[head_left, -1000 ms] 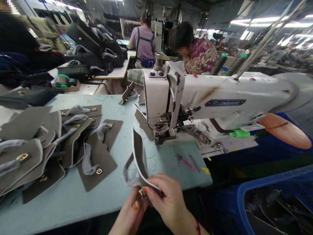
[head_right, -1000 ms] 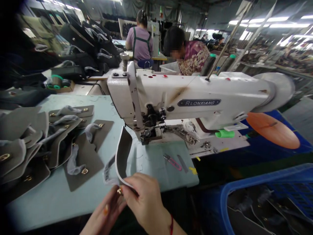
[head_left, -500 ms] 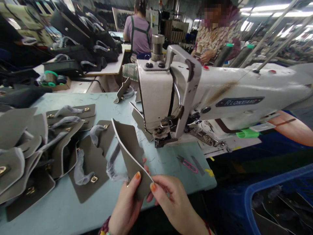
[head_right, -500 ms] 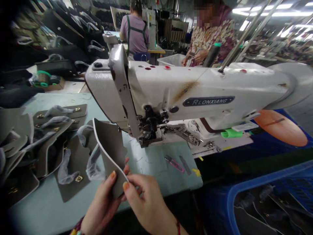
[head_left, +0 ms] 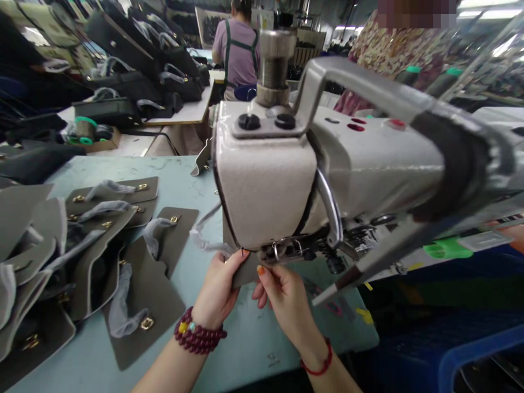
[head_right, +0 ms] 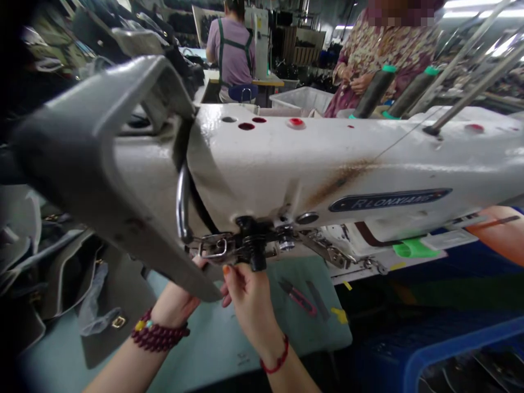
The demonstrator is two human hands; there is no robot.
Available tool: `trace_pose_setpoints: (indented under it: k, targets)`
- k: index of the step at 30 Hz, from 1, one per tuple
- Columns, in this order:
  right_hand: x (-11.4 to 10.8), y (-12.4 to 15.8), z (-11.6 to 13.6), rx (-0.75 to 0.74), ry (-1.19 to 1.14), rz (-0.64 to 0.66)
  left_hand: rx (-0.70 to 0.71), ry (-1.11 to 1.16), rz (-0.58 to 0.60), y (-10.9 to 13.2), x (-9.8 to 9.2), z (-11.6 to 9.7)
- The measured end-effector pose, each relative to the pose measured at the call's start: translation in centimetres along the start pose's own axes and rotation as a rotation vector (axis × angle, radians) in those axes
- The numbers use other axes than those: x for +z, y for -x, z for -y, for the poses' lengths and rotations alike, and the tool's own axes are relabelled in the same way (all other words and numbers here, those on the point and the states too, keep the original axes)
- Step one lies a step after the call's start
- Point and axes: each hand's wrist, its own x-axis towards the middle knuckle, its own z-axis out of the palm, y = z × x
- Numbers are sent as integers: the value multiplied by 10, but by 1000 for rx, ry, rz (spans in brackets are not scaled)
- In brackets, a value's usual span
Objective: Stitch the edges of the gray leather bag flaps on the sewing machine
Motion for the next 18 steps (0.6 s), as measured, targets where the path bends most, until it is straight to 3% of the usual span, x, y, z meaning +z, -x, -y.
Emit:
trace_pose_setpoints:
  k: [6,18]
  targets:
    - [1,-3,2,38,-114,-2,-4,-31,-80,-8,10,-8]
    - [9,-2,1,56,-137,-40,37,-65,-42,-5,13,-17]
